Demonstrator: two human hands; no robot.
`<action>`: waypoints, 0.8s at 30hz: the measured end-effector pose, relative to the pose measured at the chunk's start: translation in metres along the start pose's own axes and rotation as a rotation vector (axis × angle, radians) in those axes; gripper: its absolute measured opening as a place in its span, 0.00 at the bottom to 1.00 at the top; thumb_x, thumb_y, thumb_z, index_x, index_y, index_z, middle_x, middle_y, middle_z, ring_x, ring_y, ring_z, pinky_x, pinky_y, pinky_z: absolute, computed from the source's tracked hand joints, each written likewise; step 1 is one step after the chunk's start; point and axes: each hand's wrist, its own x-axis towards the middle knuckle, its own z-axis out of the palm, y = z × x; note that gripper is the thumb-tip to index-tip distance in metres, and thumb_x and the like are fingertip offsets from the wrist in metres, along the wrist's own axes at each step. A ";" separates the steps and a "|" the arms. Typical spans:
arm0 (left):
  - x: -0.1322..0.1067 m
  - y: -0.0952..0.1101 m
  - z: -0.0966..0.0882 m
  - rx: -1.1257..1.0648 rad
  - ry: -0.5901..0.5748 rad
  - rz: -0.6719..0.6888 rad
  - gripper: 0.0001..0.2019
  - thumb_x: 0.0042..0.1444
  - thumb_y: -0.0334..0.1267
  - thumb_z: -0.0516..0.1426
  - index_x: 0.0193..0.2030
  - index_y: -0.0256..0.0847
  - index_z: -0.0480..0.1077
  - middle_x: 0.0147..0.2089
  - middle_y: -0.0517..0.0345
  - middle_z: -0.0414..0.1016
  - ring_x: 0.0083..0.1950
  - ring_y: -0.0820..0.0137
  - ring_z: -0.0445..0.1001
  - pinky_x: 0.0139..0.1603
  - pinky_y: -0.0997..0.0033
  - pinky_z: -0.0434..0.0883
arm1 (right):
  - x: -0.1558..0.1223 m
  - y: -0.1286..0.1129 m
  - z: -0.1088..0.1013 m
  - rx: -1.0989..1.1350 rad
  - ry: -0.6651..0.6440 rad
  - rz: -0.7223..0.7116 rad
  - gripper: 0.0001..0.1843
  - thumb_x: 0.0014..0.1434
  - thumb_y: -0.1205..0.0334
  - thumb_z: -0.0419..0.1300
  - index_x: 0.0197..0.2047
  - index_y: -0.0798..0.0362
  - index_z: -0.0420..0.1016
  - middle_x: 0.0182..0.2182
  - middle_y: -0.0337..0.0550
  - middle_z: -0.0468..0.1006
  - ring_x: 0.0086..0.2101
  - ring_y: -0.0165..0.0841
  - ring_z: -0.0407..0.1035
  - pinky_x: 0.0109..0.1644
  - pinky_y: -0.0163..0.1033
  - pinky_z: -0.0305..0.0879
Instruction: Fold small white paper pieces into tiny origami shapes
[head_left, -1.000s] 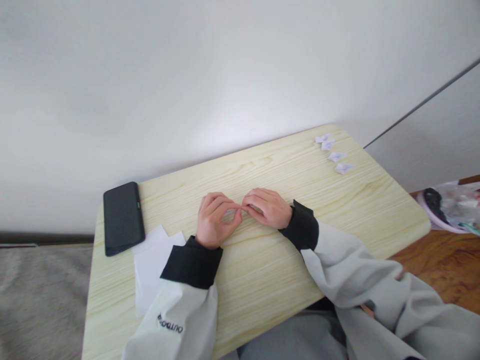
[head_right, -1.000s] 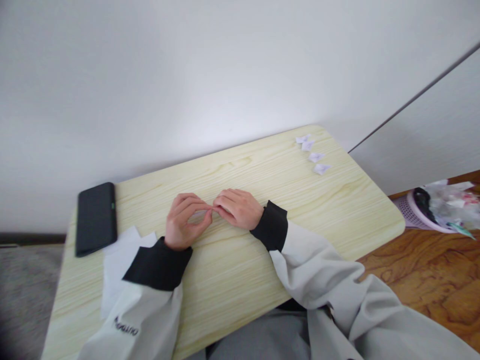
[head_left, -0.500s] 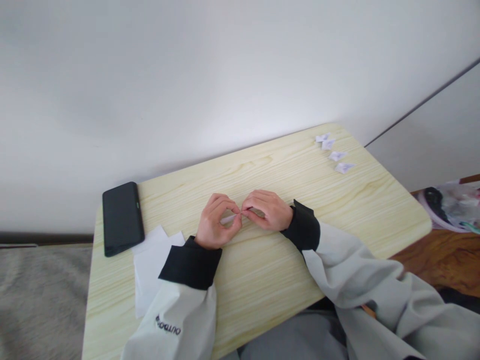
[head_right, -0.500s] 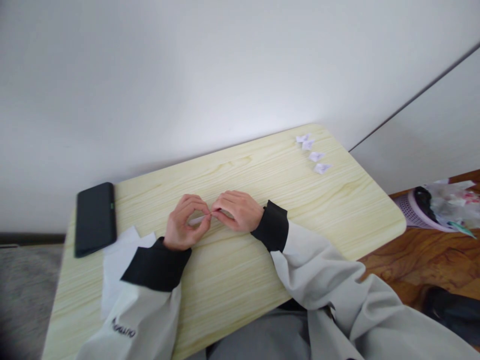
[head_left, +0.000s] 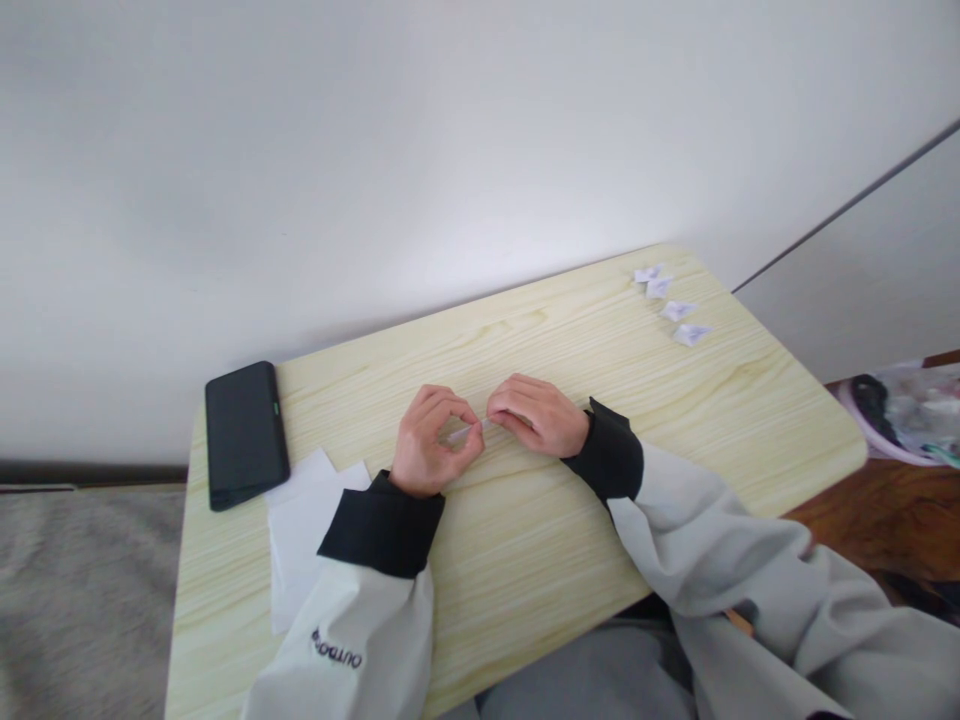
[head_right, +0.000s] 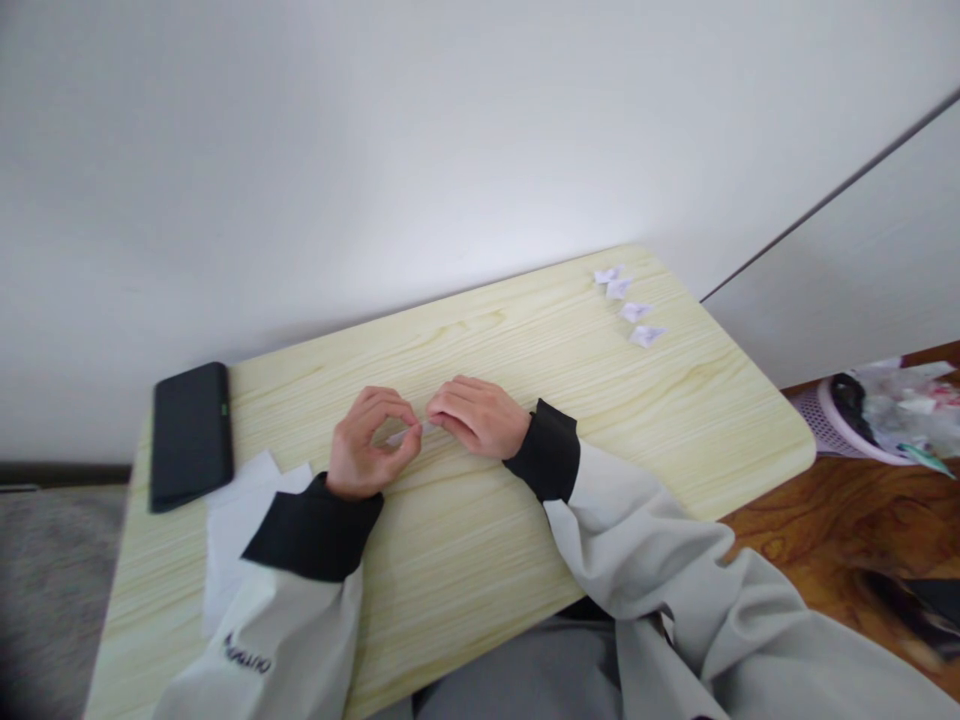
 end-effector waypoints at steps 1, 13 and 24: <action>0.000 0.000 0.000 0.003 0.001 0.001 0.03 0.47 0.30 0.56 0.27 0.41 0.66 0.27 0.59 0.71 0.35 0.69 0.68 0.37 0.64 0.69 | 0.000 0.000 -0.001 0.007 -0.002 0.002 0.04 0.62 0.67 0.50 0.36 0.53 0.64 0.32 0.44 0.73 0.34 0.31 0.63 0.40 0.37 0.63; 0.001 0.001 -0.002 0.003 0.035 -0.024 0.04 0.47 0.29 0.57 0.26 0.40 0.67 0.27 0.59 0.72 0.35 0.68 0.68 0.38 0.65 0.69 | -0.004 0.013 -0.019 0.005 0.010 0.038 0.05 0.62 0.66 0.50 0.35 0.53 0.66 0.31 0.43 0.73 0.33 0.31 0.64 0.41 0.38 0.63; 0.000 -0.002 -0.001 -0.004 0.016 -0.024 0.04 0.48 0.28 0.57 0.26 0.39 0.66 0.27 0.59 0.71 0.34 0.69 0.68 0.38 0.67 0.69 | -0.011 0.027 -0.032 -0.075 0.102 0.114 0.05 0.62 0.66 0.51 0.35 0.53 0.66 0.30 0.45 0.72 0.33 0.33 0.64 0.40 0.39 0.63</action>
